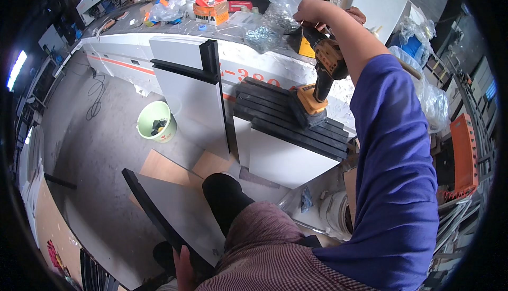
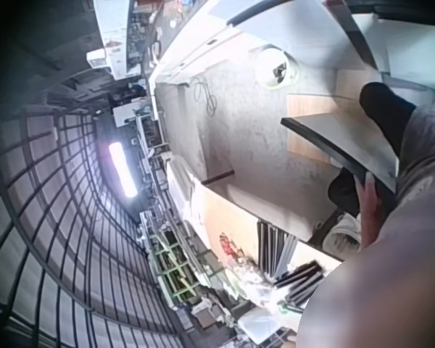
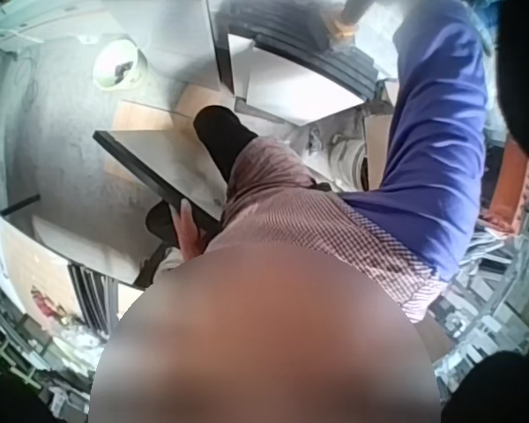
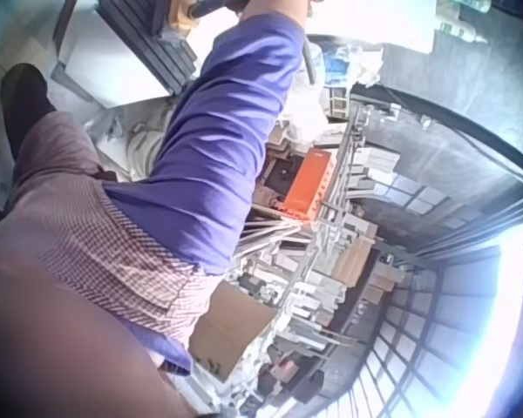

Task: The person assembles a white panel with black metal profiles. They align the profiles to the panel edges, insert screws, and use a cordless drill to fasten them. The person handles multiple profiles and panels, positioning and securing them together.

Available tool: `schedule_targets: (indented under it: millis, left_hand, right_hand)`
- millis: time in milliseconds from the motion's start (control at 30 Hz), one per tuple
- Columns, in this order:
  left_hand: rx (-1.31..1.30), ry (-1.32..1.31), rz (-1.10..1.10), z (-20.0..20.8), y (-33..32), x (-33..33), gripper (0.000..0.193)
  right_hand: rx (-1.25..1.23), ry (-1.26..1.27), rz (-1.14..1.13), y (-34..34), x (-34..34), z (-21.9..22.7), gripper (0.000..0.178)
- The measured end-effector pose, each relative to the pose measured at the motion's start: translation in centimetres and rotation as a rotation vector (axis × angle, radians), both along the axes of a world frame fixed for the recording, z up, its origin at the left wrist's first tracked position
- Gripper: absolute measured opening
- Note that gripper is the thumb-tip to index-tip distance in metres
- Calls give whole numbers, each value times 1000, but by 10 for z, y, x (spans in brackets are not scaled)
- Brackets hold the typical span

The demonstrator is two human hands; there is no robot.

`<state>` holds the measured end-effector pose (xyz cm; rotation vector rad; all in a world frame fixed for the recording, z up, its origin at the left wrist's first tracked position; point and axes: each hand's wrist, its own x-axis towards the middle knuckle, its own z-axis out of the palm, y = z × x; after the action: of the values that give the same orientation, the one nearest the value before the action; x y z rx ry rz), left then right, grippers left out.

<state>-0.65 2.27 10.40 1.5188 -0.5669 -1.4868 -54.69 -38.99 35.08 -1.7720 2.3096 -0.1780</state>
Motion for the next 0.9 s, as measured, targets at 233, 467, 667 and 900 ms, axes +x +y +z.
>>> schedule_targets:
  millis: [233, 467, 667, 900]
  left_hand:
    - [-86, 12, -13, -2, 2, 1, 57]
    - [-55, 55, 40, -16, 3, 11, 52]
    - [-85, -101, -27, -23, 6, 20, 54]
    - [-176, -164, -147, -13, 2, 22, 58]
  right_hand:
    - [-198, -484, 43, 59, -43, -14, 30]
    - [-710, -780, 69, 171, -62, -109, 35]
    - [-591, -818, 138, 203, -34, -189, 61]
    - [-727, -754, 22, 145, -40, -207, 38]
